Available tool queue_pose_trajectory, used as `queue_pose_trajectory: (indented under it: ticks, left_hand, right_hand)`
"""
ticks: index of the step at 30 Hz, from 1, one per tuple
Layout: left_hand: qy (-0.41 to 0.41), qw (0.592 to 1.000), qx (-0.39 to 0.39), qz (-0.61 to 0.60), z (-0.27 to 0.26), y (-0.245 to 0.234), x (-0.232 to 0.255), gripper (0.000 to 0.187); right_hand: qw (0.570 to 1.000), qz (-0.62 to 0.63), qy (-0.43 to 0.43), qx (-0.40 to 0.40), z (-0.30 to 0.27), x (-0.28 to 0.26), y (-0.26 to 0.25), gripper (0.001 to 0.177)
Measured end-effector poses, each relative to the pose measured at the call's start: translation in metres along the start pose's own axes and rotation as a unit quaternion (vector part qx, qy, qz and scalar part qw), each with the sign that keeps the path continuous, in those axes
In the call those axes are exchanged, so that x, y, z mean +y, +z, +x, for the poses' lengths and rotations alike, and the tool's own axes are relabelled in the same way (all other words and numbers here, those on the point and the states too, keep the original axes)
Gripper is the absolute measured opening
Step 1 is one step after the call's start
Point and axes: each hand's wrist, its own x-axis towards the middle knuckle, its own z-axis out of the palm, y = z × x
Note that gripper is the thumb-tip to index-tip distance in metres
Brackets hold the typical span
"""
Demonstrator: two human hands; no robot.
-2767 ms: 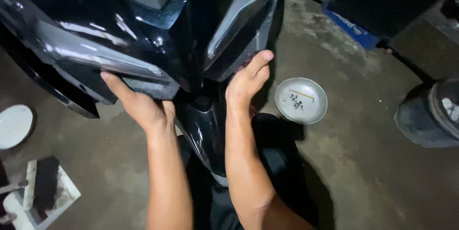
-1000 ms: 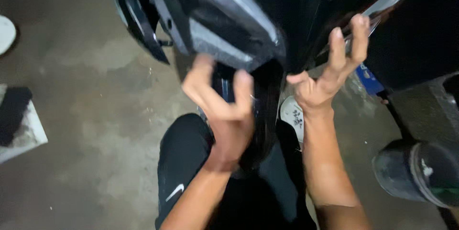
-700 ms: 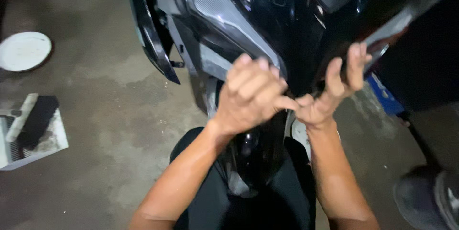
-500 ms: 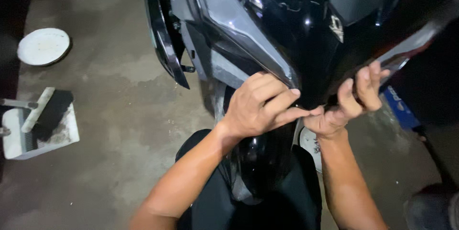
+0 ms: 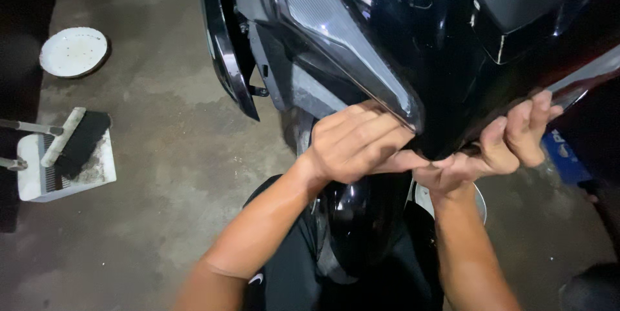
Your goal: The person uses a screwdriver and a flashlight to remove screws from the front wheel area of a scooter, then uses their hands to detach and reattach the front plastic fairing panel.
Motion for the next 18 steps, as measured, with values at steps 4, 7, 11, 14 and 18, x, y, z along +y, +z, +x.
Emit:
queue_pose_trajectory:
  ticks: [4, 7, 11, 14, 18]
  left_hand:
    - [-0.026, 0.999, 0.015, -0.029, 0.003, 0.000, 0.003, 0.040]
    - [-0.035, 0.998, 0.029, -0.031, 0.005, -0.001, 0.006, 0.037]
    - [-0.038, 0.998, 0.038, -0.039, 0.005, 0.001, 0.005, 0.037]
    - [-0.034, 0.997, 0.019, -0.068, 0.006, -0.002, 0.003, 0.039]
    - [-0.030, 0.998, 0.005, -0.046, 0.002, 0.002, 0.002, 0.039]
  right_hand:
    - [0.999, -0.029, -0.013, -0.017, -0.009, 0.006, -0.004, 0.077]
    - [0.999, -0.032, -0.042, -0.001, -0.008, 0.016, 0.001, 0.077]
    - [0.999, 0.003, -0.031, 0.010, -0.001, 0.011, 0.001, 0.074]
    - [0.997, -0.002, -0.073, 0.014, 0.010, 0.006, 0.001, 0.088]
    - [0.999, 0.043, -0.006, 0.007, 0.004, 0.003, 0.000, 0.066]
